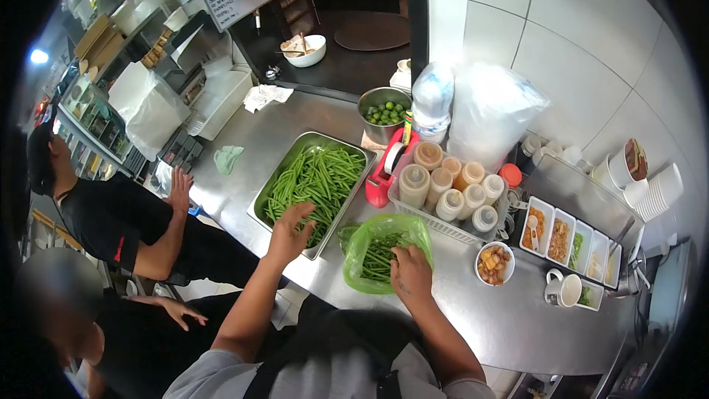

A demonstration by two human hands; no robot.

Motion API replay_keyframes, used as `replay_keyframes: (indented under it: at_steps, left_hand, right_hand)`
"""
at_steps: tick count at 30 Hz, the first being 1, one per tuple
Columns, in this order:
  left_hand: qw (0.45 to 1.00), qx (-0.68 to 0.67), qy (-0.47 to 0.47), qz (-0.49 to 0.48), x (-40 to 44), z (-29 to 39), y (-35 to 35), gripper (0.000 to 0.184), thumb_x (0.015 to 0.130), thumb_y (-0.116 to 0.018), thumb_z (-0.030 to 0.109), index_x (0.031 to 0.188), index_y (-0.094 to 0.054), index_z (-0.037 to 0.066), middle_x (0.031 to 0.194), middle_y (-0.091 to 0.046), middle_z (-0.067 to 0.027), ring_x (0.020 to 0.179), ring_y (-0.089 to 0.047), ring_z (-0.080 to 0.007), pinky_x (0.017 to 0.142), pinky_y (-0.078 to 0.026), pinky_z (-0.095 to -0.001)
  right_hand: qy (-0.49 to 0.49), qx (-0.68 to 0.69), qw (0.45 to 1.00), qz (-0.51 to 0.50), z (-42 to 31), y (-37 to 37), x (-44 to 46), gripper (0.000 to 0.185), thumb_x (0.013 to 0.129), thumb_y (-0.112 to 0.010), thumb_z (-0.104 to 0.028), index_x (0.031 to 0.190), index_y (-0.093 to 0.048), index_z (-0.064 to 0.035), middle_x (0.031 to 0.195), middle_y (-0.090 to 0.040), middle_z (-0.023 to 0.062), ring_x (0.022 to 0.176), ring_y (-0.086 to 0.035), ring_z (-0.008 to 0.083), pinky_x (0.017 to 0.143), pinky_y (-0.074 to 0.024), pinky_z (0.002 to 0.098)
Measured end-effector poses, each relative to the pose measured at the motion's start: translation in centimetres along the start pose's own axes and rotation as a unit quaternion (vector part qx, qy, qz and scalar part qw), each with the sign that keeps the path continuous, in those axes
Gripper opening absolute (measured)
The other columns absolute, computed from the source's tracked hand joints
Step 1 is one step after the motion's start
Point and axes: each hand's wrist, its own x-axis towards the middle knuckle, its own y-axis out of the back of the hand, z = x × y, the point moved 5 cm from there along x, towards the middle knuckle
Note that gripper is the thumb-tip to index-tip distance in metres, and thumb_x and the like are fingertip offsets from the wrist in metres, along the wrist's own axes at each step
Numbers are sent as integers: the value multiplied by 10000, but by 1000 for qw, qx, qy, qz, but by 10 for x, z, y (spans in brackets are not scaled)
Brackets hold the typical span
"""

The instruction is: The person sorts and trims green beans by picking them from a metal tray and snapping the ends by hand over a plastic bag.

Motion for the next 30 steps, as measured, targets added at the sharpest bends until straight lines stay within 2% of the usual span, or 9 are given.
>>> replay_keyframes:
  at_steps: [2,3,4,5,9,13,18,23,30]
  left_hand:
    - [986,-131,43,-94,-8,27,-15,254,841,-678,48,1091,-654,8,1057,-660,-165,908,-662,-315,769,-534,-350]
    - [979,-177,23,-99,-12,44,-18,200,850,-674,45,1045,-670,-1,988,-671,-146,823,-665,-275,678,-531,-334]
    - [961,-229,44,-146,-18,53,-29,195,859,-665,34,1051,-667,-2,977,-672,-146,830,-664,-264,680,-529,-338]
    - [953,-241,8,-183,-23,70,-40,200,865,-655,37,1061,-662,-1,987,-671,-152,842,-664,-281,703,-530,-351]
    - [947,-192,-24,-256,-27,89,-62,227,881,-636,46,1105,-661,25,1051,-670,-148,900,-660,-282,732,-530,-347]
    - [963,-157,-63,-208,-26,94,-69,258,870,-641,65,1125,-654,35,1064,-658,-155,942,-647,-304,753,-531,-372]
    - [954,-43,-89,-283,-26,86,-92,178,872,-643,105,1038,-673,50,978,-652,-107,911,-642,-309,749,-528,-394]
    - [968,-83,-55,-228,-20,83,-79,142,877,-637,99,1007,-672,55,948,-645,-101,852,-645,-319,717,-523,-395]
    - [969,-81,-62,-225,-15,81,-71,144,883,-624,103,1010,-658,46,943,-635,-115,826,-641,-337,698,-516,-418]
  right_hand:
    - [27,-9,999,-31,-5,-3,1,166,777,-665,-71,938,-675,-28,946,-580,150,933,-572,337,768,-489,430]
    - [25,-11,999,-32,-5,-7,-1,166,777,-665,-71,938,-675,-28,946,-580,150,933,-572,337,768,-489,430]
    - [28,-75,993,-82,-3,-18,-3,160,766,-691,-86,918,-674,-39,930,-587,140,926,-579,333,767,-490,424]
    - [31,-142,981,-131,1,-25,-6,159,755,-717,-102,898,-672,-50,914,-594,130,918,-586,330,766,-491,419]
    - [25,-63,994,-84,1,-16,-5,119,747,-722,-112,821,-641,-64,859,-597,126,846,-598,328,728,-492,430]
    - [27,14,998,-53,-12,10,-1,150,748,-751,-157,837,-662,-76,821,-610,97,802,-617,299,697,-496,409]
    - [59,49,997,-29,-15,16,6,167,764,-756,-181,872,-682,-77,832,-623,93,808,-622,288,700,-498,396]
    - [-9,95,995,-35,-2,29,5,169,843,-689,-200,933,-682,-57,869,-647,103,843,-627,305,721,-503,392]
    - [20,56,998,-32,-7,49,6,153,848,-660,-146,950,-680,-33,851,-654,121,812,-632,308,725,-506,392]
